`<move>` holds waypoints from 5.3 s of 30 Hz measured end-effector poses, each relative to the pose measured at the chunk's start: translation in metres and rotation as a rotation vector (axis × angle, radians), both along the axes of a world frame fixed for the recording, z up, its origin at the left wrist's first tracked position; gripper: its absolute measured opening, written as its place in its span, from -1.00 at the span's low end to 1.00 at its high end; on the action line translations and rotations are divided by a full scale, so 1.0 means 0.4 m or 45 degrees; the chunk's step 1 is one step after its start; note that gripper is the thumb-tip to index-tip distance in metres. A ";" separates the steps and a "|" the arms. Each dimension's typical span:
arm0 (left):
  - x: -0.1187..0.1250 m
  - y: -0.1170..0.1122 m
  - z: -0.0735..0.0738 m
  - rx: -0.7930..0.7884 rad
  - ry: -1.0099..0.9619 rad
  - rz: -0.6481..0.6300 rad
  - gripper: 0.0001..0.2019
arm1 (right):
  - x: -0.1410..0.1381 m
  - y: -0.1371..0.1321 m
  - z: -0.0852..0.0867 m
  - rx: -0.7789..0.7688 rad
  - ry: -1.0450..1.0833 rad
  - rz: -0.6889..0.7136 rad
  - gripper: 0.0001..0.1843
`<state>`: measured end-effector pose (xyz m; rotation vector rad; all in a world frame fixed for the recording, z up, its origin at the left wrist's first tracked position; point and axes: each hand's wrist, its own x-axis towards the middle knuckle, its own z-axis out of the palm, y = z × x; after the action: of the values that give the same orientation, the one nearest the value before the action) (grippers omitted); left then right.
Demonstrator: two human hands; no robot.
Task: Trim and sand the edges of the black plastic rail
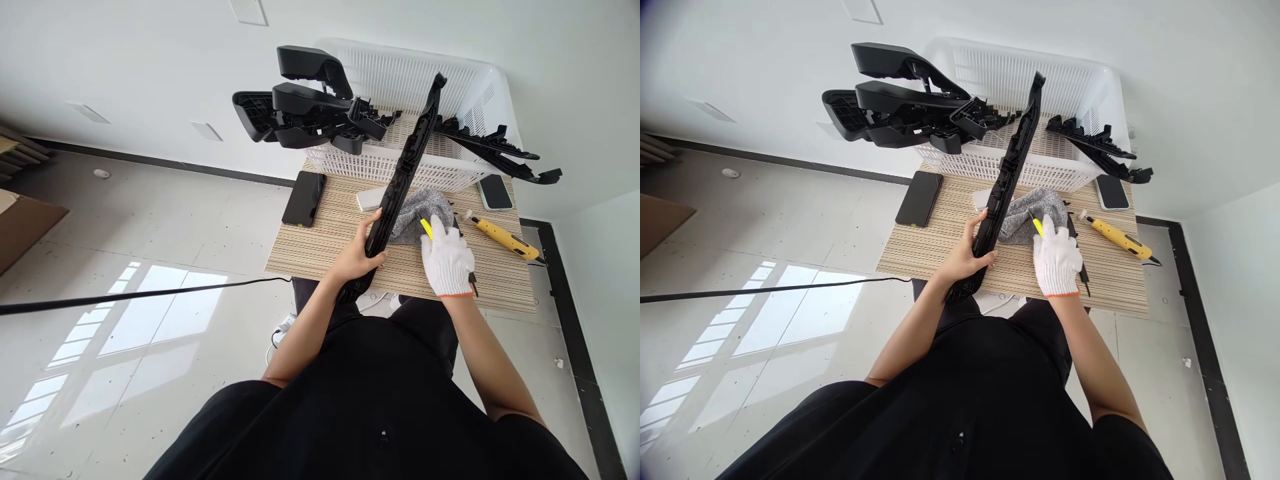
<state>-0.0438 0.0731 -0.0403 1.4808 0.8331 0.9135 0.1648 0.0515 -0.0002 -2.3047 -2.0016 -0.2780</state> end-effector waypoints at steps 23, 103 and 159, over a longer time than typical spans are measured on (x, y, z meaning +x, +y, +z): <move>-0.001 0.005 0.002 0.169 0.107 0.049 -0.16 | -0.140 -0.009 0.068 0.173 0.626 0.277 -0.70; 0.007 -0.012 0.013 0.173 0.215 0.135 -0.24 | 0.086 -0.001 -0.032 0.038 1.893 -0.069 -0.53; 0.007 -0.008 0.019 0.104 0.219 0.167 -0.20 | 0.082 0.157 0.089 -0.501 1.516 0.292 -0.52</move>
<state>-0.0409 0.0698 -0.0327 1.6071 1.0393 0.9350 0.1976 0.1145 0.0353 -1.5975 -1.6215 1.2664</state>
